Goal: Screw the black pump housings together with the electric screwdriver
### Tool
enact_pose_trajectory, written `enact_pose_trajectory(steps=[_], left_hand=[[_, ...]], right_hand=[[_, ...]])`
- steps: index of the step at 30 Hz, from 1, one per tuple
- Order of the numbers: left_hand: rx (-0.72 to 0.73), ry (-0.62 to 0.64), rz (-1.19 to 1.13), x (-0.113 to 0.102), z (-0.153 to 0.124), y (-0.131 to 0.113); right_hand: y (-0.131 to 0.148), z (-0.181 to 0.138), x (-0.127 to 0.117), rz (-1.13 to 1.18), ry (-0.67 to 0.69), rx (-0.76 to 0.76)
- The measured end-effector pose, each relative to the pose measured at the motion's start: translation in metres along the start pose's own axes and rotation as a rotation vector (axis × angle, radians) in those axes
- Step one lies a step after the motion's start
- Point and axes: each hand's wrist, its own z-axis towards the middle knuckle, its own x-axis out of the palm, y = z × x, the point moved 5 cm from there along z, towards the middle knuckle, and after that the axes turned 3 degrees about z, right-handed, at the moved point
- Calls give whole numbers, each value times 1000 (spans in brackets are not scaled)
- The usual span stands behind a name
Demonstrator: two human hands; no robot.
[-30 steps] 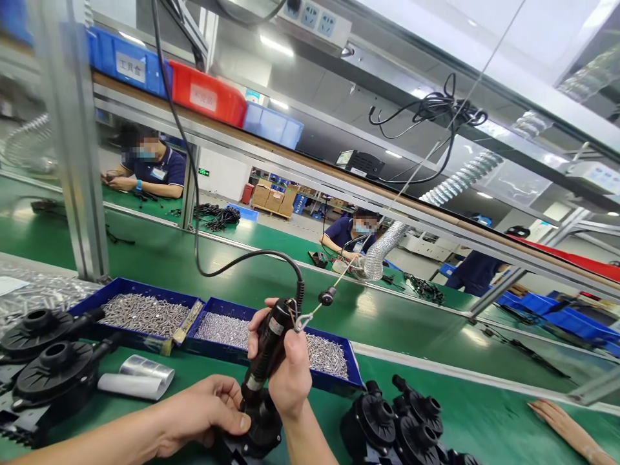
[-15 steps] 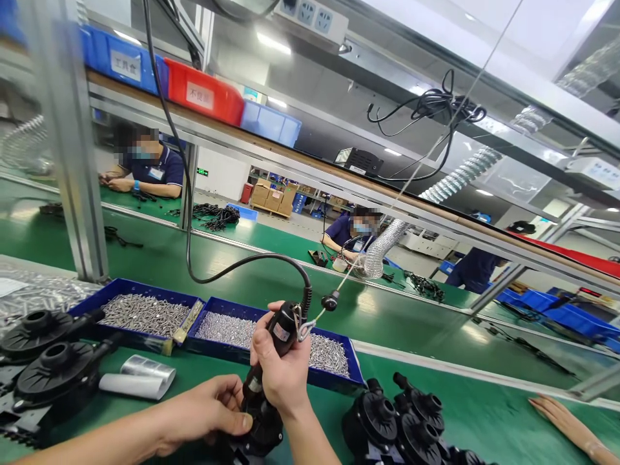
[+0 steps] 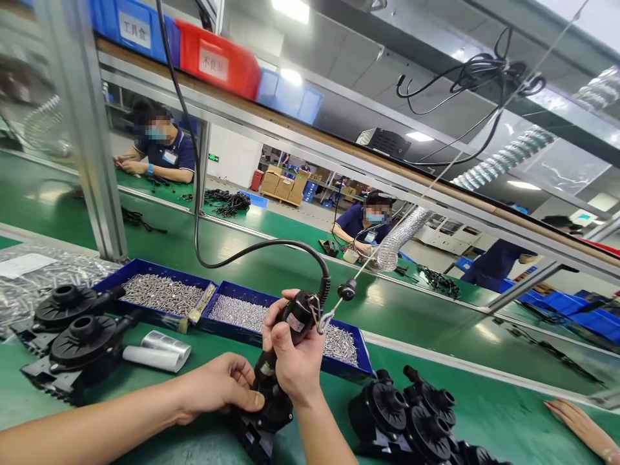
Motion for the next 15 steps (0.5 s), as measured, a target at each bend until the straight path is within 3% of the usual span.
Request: enact_pose_trajectory(steps=[3,10,15], left_hand=[[36,25,31,-1,1,-2],[-30,102,-24,2,3,2],[-35,71,-84,3,2,2]], right_hand=[[1,-1,-1,-5,-9,9],[4,1,1,-13,-7,7],[4,1,2,-27,-7,7]])
